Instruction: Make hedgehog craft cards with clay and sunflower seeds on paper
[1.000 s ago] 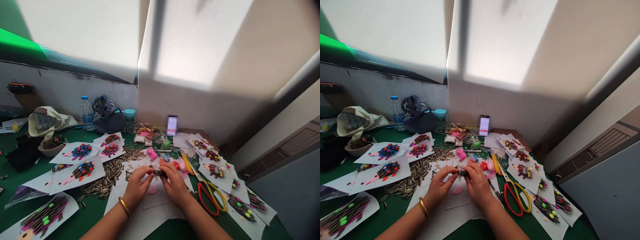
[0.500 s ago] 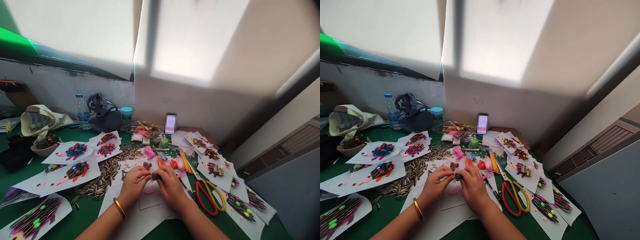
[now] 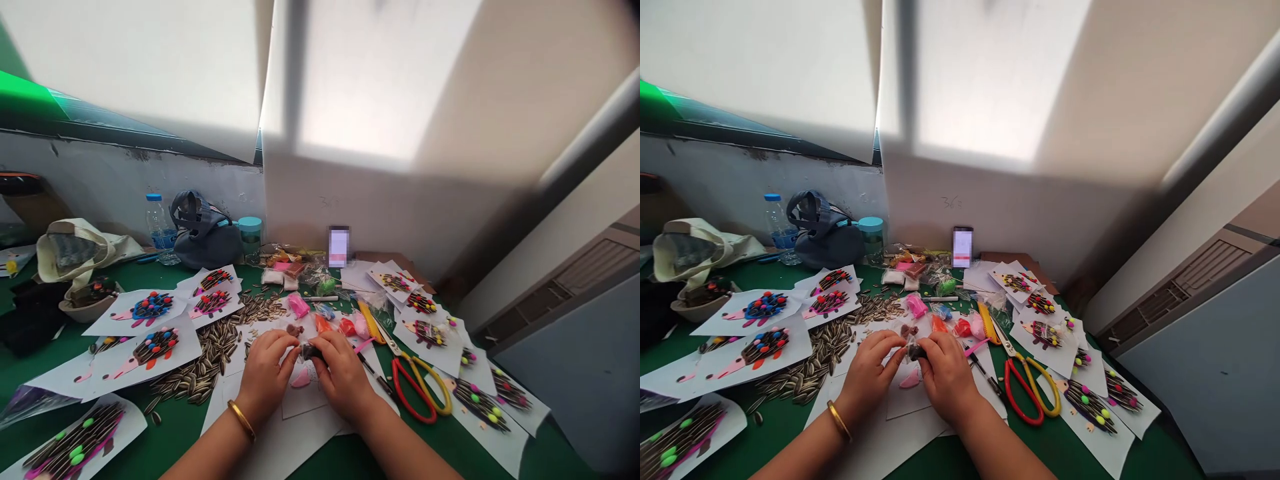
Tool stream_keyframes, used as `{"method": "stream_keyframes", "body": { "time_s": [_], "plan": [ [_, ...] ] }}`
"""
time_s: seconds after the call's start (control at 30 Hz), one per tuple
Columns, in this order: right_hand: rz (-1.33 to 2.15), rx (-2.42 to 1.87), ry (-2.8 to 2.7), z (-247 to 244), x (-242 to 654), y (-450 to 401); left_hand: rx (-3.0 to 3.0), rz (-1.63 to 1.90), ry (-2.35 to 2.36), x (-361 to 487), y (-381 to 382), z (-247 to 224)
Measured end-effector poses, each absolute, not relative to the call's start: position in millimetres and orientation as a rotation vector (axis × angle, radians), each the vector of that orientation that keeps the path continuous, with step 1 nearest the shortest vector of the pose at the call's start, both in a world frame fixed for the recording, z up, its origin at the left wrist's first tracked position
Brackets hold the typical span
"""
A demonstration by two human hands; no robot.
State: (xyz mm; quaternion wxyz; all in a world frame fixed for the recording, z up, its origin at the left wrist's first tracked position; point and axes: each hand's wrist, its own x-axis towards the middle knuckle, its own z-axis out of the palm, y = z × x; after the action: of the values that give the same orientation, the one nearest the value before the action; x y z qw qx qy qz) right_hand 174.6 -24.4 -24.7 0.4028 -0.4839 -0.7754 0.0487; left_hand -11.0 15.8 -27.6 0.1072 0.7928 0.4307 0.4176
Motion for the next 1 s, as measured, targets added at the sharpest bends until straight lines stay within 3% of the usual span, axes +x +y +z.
{"method": "stream_keyframes", "body": {
  "time_s": [0.2, 0.57, 0.83, 1.0],
  "plan": [
    [0.104, -1.222, -1.971, -24.7, 173.9, -23.8, 2.359, 1.281, 1.239, -13.3, 18.3, -25.3],
    [0.098, -1.244, -1.982, -24.3, 179.8, -23.8, 2.683, 0.799, 1.414, -8.5, 18.3, -10.9],
    [0.013, -1.278, -1.934, -23.8, 184.0, -24.5, 2.414, 0.964, 1.285, -5.1, 18.0, 9.9],
    [0.041, -1.313, -1.904, -12.3, 183.0, -23.8, 1.919, 1.117, 1.169, -4.9, 22.1, 2.8]
  ]
}}
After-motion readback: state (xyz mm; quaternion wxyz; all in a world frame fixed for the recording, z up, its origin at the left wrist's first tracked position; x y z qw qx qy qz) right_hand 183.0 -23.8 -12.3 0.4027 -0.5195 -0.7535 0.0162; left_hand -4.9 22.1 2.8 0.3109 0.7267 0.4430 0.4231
